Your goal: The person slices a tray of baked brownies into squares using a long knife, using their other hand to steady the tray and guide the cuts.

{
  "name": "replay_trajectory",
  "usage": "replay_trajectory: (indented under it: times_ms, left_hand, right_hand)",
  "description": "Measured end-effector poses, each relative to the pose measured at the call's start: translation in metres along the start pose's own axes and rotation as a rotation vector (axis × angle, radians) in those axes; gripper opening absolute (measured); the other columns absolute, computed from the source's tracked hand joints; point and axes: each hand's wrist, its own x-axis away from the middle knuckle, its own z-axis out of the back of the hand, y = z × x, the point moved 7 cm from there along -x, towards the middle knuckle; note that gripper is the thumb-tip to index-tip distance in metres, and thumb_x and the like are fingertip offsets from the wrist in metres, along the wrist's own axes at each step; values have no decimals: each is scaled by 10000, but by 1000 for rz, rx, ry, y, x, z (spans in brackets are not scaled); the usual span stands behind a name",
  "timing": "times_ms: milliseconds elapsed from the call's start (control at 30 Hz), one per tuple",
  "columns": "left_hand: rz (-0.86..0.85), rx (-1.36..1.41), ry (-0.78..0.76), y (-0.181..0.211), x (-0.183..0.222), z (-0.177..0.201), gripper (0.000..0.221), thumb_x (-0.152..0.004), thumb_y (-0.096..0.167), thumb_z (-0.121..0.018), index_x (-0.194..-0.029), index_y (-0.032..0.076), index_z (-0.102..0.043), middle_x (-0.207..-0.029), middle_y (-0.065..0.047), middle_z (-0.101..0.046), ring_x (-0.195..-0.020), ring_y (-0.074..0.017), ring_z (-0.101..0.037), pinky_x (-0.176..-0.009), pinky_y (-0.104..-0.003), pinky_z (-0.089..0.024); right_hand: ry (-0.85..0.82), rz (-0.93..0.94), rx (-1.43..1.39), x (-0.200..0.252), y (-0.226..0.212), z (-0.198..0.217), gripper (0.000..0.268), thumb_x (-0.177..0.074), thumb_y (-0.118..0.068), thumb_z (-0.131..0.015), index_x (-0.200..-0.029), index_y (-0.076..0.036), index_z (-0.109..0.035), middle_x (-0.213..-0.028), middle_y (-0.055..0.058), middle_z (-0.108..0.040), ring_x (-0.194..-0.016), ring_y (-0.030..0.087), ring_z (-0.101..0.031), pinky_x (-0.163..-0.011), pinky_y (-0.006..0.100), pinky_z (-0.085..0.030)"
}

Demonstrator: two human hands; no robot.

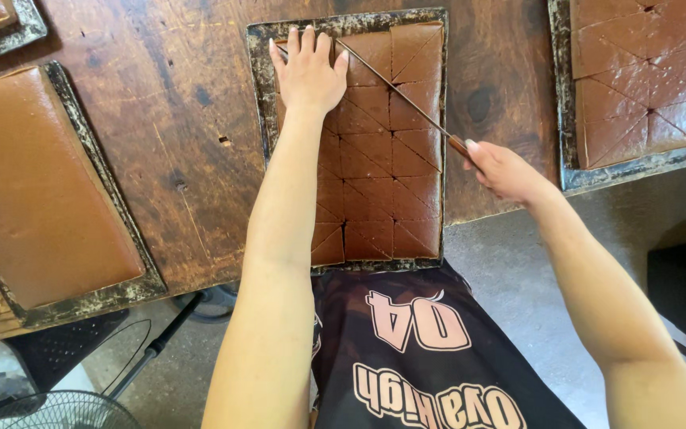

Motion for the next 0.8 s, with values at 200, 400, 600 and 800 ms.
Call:
replay_trajectory:
  times_ms: [200,400,600,800]
  left_hand:
    - [-45,-29,23,0,-2,-4,550,-1058,501,-412,-1431,113,-525,-1582,-141,-392,-1513,-340,-235,-1209,-634,-55]
    - [-23,11,27,-3,-1,-4,557,-1037,513,-434,-1430,131,-528,-1584,-118,-400,-1511,-330,-253,-1215,-632,-65]
    - [5,-43,-97,-2,-7,-9,574,-1061,525,-358,-1467,141,-485,-1627,-126,-346,-1544,-324,-200,-1226,-630,-9]
    - [-266,-39,81,31,24,29,845,-1020,712,-451,-1518,31,-412,-1602,-200,-306,-1482,-369,-204,-1131,-645,5]
  right_hand:
    - [61,224,157,-33,-19,-6,472,-1067,-516,-418,-919,-105,-599,-647,-17,-475,-578,94,-428,-527,275,-383]
    - [75,4,77,27,51,29,435,-1063,-461,-430,-900,-103,-616,-653,-20,-468,-581,116,-408,-532,306,-343]
    - [71,243,146,-4,31,16,445,-1078,-466,-437,-886,-81,-552,-686,-14,-487,-621,105,-440,-561,298,-403]
    - [73,118,173,30,45,37,477,-1070,-478,-440,-911,-63,-613,-678,27,-502,-625,146,-460,-576,332,-401]
